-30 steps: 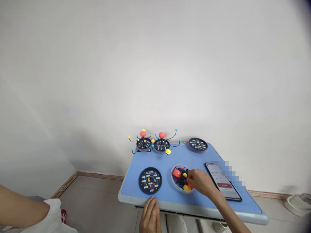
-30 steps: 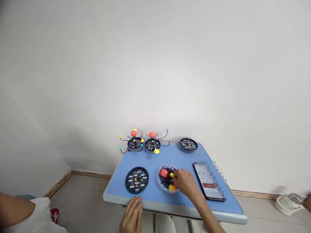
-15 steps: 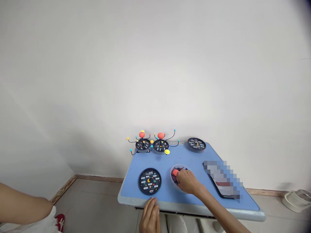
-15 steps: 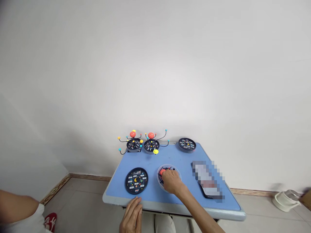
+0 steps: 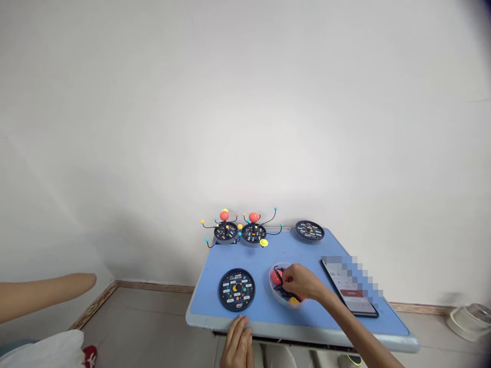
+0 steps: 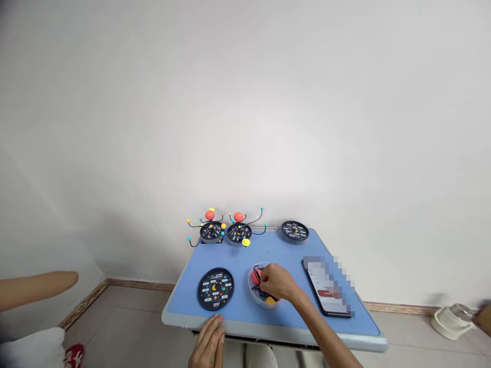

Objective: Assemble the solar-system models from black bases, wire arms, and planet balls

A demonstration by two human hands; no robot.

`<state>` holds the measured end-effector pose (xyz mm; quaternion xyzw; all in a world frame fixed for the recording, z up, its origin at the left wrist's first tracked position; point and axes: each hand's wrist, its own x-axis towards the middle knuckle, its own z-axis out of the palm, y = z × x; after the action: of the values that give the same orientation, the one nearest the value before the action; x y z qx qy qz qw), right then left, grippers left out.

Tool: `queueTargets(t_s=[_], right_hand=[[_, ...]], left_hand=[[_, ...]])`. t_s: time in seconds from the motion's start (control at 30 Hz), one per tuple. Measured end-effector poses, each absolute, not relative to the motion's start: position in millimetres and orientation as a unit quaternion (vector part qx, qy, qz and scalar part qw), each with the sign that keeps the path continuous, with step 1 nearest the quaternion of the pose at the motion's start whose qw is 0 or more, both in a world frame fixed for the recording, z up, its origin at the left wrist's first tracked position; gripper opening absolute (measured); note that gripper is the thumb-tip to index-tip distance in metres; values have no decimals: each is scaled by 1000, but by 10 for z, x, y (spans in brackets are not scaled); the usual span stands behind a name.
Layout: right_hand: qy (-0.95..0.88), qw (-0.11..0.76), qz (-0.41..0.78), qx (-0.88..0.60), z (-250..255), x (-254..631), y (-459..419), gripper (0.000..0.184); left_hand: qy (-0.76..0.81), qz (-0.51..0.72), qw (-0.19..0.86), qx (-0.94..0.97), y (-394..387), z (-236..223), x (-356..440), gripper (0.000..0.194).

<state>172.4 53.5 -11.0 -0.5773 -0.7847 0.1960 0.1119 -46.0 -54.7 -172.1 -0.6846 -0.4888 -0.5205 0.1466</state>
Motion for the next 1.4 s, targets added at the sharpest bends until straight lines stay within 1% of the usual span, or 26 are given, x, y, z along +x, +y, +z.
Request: queueTargets(t_s=[0.17,0.33,0.47,0.6,0.7,0.8,0.93,1.17,1.3,1.4], right_hand=[[-754,187,273,-568,-97,1999,494,16],[-740,201,291,-573,-205,2052,438,16],[-741,185,244,-598,-213,1999,432,18],[-741,144,173,-633,-147,1934,422,25],[-731,109,121,-662,-119,1900,409,22],[-726,83,83,-678,-115,1879,387,18],[-746,78,49,-660,-113,1808,364,23],[-791,68,64,-605,-188,1490,467,17],[-786,93,83,-605,-264,1387,509,15],[-768,148,111,-613,-280,1430,518,18]], left_hand=[[-490,-517,149,-686,-550,-1694,-447,22],[-494,-517,156,-682,-554,-1630,-434,24],[-502,-491,176,-690,-537,-1415,-427,27],[-499,-458,186,-712,-493,-1104,-382,36],[-498,-440,190,-723,-468,-987,-356,40],[-485,-449,206,-721,-465,-993,-372,39],[-478,-453,203,-724,-487,-1026,-410,37],[-502,-459,188,-709,-529,-1085,-368,43],[-517,-467,167,-698,-554,-1249,-365,40],[-528,-468,148,-693,-571,-1362,-382,40]])
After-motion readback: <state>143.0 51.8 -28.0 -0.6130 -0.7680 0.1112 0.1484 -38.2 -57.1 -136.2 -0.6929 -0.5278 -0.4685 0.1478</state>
